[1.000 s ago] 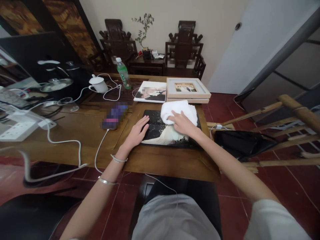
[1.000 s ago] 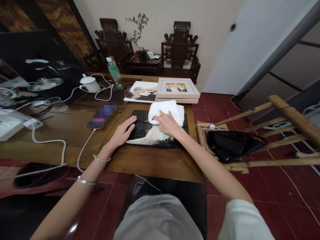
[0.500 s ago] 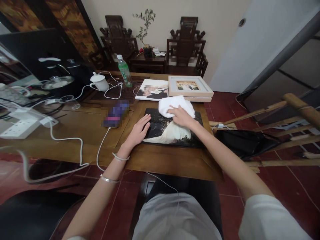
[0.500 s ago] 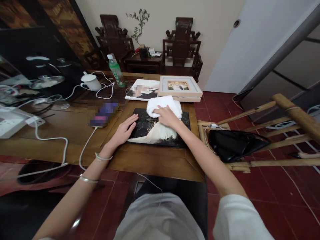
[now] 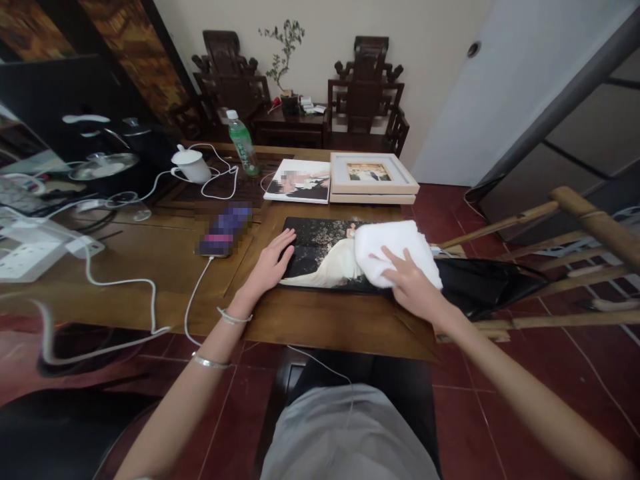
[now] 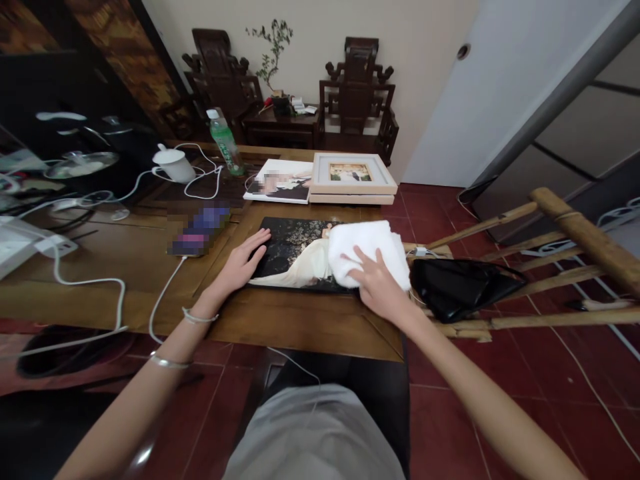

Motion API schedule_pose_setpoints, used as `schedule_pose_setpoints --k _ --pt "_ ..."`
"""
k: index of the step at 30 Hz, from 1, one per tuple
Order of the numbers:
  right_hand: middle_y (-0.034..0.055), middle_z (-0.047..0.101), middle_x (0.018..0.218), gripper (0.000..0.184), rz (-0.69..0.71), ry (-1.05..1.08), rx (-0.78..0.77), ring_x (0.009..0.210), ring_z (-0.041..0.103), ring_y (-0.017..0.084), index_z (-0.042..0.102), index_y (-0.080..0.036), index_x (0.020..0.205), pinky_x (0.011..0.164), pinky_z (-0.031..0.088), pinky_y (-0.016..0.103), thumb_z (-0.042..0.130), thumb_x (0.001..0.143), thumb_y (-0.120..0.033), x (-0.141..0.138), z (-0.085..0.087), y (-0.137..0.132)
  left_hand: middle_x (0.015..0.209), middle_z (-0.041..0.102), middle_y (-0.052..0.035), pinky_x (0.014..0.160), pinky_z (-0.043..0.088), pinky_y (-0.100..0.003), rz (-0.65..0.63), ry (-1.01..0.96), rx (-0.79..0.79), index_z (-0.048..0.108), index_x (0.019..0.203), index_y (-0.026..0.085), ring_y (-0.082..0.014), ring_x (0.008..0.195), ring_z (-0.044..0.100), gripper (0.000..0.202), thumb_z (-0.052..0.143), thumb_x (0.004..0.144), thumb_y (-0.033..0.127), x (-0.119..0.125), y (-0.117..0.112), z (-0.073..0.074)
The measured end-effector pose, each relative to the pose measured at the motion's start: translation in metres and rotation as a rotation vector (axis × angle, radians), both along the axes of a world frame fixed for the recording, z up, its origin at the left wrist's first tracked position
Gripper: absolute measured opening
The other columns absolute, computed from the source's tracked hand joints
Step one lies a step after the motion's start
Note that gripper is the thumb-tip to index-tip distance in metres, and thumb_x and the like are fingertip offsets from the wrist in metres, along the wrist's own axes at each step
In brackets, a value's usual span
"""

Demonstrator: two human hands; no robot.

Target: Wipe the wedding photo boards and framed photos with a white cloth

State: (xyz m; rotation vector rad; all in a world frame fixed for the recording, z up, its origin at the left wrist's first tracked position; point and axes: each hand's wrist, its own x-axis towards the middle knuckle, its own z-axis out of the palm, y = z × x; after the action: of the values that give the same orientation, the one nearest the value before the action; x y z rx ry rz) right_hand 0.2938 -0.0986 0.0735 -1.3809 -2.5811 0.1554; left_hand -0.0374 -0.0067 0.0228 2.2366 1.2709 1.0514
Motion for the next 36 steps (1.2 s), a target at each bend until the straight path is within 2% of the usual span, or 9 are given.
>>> schedule_pose_setpoints --k 4,7,12,19,22,24,28,32,36 --pt "0.007 0.045 0.147 0.047 0.127 -0.009 -0.061 0.145 0.018 0.028 0.066 -0.019 0.087 0.113 0.014 0.069 0.036 0.061 0.007 -0.004 0.007 -0.048 0.139 0.053 -0.0149 0.116 0.03 -0.046 -0.002 -0.001 0.004 0.059 0.126 0.012 -0.0257 0.135 0.043 0.049 0.038 0.097 0.046 0.0 0.0 0.001" --pt "0.0057 0.046 0.146 0.047 0.188 0.008 -0.109 0.145 0.019 0.024 0.065 -0.02 0.084 0.116 0.011 0.062 0.037 0.059 0.007 -0.001 0.012 -0.05 0.139 0.053 -0.0143 0.115 0.03 -0.047 0.002 0.002 0.002 0.059 0.126 0.013 -0.0261 0.135 0.043 0.048 0.038 0.097 0.046 0.0 0.001 0.001" --pt "0.0063 0.049 0.144 0.049 0.15 0.058 -0.115 0.143 0.024 0.02 0.064 -0.02 0.092 0.118 0.014 0.056 0.036 0.06 0.005 0.006 0.014 -0.001 0.139 0.054 -0.0127 0.115 0.031 -0.048 0.0 0.014 -0.001 0.059 0.127 0.015 -0.025 0.135 0.043 0.046 0.04 0.097 0.044 -0.001 0.0 0.001" --pt "0.0066 0.066 0.123 0.053 0.047 0.085 -0.049 0.135 0.042 0.025 0.066 -0.019 0.1 0.113 0.023 0.057 0.036 0.062 0.002 0.017 0.009 0.086 0.141 0.052 -0.013 0.115 0.03 -0.047 -0.016 0.013 0.005 0.058 0.128 0.015 -0.0248 0.135 0.043 0.044 0.042 0.096 0.041 -0.003 0.001 0.0" --pt "0.009 0.071 0.114 0.049 -0.03 0.099 0.005 0.128 0.05 0.029 0.066 -0.017 0.098 0.109 0.029 0.058 0.036 0.063 0.001 0.018 0.005 0.106 0.141 0.052 -0.0137 0.116 0.03 -0.046 -0.015 0.016 0.011 0.057 0.129 0.013 -0.0244 0.135 0.043 0.044 0.044 0.096 0.04 -0.003 0.001 0.0" --pt "0.0115 0.069 0.116 0.05 -0.073 0.089 0.04 0.13 0.047 0.03 0.066 -0.016 0.099 0.108 0.03 0.058 0.036 0.063 0.002 0.016 0.0 0.108 0.141 0.052 -0.0139 0.115 0.03 -0.045 -0.013 0.017 0.01 0.057 0.129 0.013 -0.0242 0.135 0.043 0.044 0.044 0.096 0.039 -0.003 0.0 0.0" --pt "0.0152 0.055 0.138 0.053 -0.072 0.053 0.082 0.139 0.034 0.031 0.063 -0.016 0.108 0.11 0.024 0.065 0.036 0.066 0.003 0.009 -0.007 0.079 0.141 0.052 -0.0137 0.115 0.031 -0.046 -0.011 0.016 0.014 0.057 0.128 0.014 -0.0239 0.135 0.043 0.043 0.044 0.096 0.039 -0.003 0.0 0.0" --pt "0.0122 0.048 0.144 0.05 0.029 0.059 0.063 0.141 0.027 0.031 0.064 -0.018 0.099 0.111 0.021 0.068 0.037 0.063 0.006 0.005 -0.008 0.017 0.141 0.052 -0.0139 0.115 0.031 -0.046 -0.013 0.015 0.025 0.057 0.128 0.013 -0.0245 0.136 0.043 0.043 0.044 0.096 0.038 -0.003 0.001 -0.002" --pt "0.0108 0.048 0.145 0.047 0.126 0.053 0.05 0.143 0.022 0.033 0.063 -0.017 0.089 0.108 0.019 0.073 0.035 0.061 0.008 -0.001 -0.004 -0.043 0.141 0.052 -0.0136 0.115 0.031 -0.047 -0.004 0.02 0.031 0.057 0.128 0.014 -0.0242 0.136 0.043 0.043 0.044 0.095 0.039 -0.004 0.002 -0.003"
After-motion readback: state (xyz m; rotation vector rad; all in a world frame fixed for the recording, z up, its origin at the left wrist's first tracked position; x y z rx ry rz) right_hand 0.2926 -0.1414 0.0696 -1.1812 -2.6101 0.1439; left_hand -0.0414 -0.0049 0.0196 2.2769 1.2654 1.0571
